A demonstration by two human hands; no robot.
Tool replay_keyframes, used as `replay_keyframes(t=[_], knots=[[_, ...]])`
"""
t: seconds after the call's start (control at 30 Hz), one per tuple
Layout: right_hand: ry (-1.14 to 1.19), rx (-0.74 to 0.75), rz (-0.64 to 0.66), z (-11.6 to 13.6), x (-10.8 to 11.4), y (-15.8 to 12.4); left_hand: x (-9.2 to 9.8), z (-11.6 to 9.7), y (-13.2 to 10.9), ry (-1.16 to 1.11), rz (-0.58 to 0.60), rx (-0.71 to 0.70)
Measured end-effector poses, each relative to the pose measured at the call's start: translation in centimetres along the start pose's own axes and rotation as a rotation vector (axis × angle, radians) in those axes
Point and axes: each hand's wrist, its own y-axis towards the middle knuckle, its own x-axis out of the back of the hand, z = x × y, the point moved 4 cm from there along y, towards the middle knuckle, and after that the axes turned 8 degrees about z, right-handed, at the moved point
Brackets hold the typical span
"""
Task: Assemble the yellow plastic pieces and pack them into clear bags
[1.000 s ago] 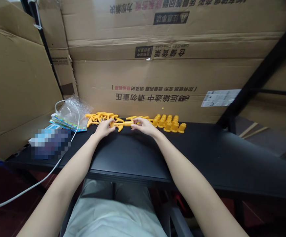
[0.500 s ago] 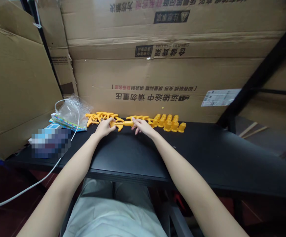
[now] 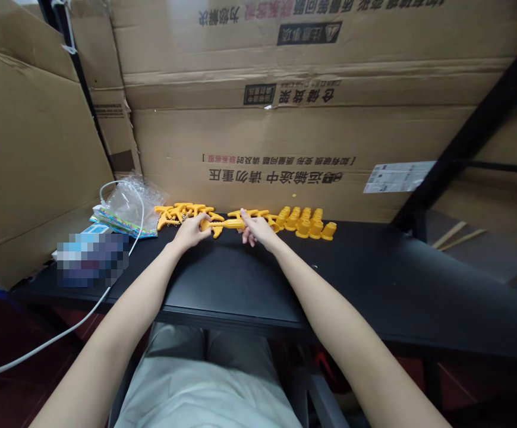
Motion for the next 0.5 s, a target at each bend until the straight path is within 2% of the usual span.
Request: replay_keyframes(t=[0.07,0.27,0.5], knots=[[0.010,0.025,0.034,0.00,0.19,0.01,0.00,0.16,0.05,0.006,0.003,0.011],[0.091,0.251,0.159,0.16,0.81,-0.11,0.10,0.55,0.21,-0.013,0.001,0.014],[0.097,0.191,0.083,0.06,0.35,0.12,0.20,0.46,0.11,-0.027,-0.016,0.002]])
